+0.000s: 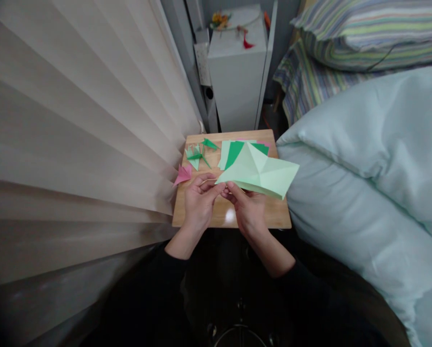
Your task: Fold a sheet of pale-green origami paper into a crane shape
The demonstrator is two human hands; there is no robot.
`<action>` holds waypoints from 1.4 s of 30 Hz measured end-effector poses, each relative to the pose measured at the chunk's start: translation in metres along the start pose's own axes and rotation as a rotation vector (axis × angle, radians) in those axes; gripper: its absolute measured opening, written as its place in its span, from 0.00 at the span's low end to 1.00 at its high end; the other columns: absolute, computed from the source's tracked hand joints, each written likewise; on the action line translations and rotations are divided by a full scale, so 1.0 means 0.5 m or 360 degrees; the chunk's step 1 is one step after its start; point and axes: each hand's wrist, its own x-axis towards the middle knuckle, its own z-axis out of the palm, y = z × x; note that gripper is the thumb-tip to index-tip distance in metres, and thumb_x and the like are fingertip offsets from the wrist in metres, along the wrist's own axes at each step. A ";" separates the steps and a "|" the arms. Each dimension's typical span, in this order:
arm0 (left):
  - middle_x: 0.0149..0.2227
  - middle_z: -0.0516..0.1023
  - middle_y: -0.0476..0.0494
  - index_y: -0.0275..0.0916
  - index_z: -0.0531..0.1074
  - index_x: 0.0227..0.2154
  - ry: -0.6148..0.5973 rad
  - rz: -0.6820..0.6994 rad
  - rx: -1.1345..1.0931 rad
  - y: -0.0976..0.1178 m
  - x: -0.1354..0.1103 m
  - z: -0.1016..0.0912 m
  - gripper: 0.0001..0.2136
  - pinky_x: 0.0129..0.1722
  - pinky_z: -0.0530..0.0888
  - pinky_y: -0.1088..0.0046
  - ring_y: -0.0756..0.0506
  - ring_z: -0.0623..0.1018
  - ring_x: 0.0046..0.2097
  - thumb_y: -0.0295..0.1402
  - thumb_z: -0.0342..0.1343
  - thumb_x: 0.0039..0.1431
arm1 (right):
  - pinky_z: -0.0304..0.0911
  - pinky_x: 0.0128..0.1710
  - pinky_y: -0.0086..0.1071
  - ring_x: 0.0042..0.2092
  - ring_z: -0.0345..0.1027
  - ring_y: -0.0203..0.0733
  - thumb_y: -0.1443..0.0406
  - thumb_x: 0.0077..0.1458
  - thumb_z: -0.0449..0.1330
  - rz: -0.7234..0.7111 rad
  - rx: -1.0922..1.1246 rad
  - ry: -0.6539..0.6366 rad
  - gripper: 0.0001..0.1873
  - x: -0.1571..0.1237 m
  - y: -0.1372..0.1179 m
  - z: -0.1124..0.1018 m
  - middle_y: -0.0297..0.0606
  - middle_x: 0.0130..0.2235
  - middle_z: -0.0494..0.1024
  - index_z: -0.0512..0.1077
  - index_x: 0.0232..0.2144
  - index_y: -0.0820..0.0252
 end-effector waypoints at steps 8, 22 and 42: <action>0.26 0.79 0.54 0.39 0.71 0.35 -0.0115 -0.0015 0.0041 -0.002 0.020 0.014 0.23 0.35 0.79 0.72 0.50 0.81 0.28 0.36 0.78 0.41 | 0.78 0.34 0.33 0.29 0.75 0.36 0.63 0.39 0.80 -0.0096 -0.0073 0.0076 0.15 0.016 -0.013 -0.008 0.34 0.30 0.84 0.81 0.29 0.59; 0.33 0.84 0.45 0.38 0.83 0.32 -0.0229 0.0101 0.0363 -0.002 0.060 0.056 0.09 0.40 0.81 0.70 0.47 0.83 0.37 0.32 0.74 0.47 | 0.75 0.29 0.30 0.28 0.74 0.35 0.60 0.39 0.80 -0.0050 -0.0107 0.0026 0.15 0.077 -0.053 -0.046 0.32 0.28 0.83 0.82 0.29 0.56; 0.36 0.83 0.44 0.40 0.83 0.32 -0.0272 0.0313 0.0486 0.006 0.052 0.038 0.10 0.46 0.81 0.70 0.46 0.82 0.41 0.33 0.76 0.46 | 0.68 0.24 0.25 0.26 0.70 0.31 0.62 0.37 0.80 0.0122 0.0006 0.0090 0.16 0.066 -0.062 -0.033 0.30 0.25 0.78 0.80 0.28 0.59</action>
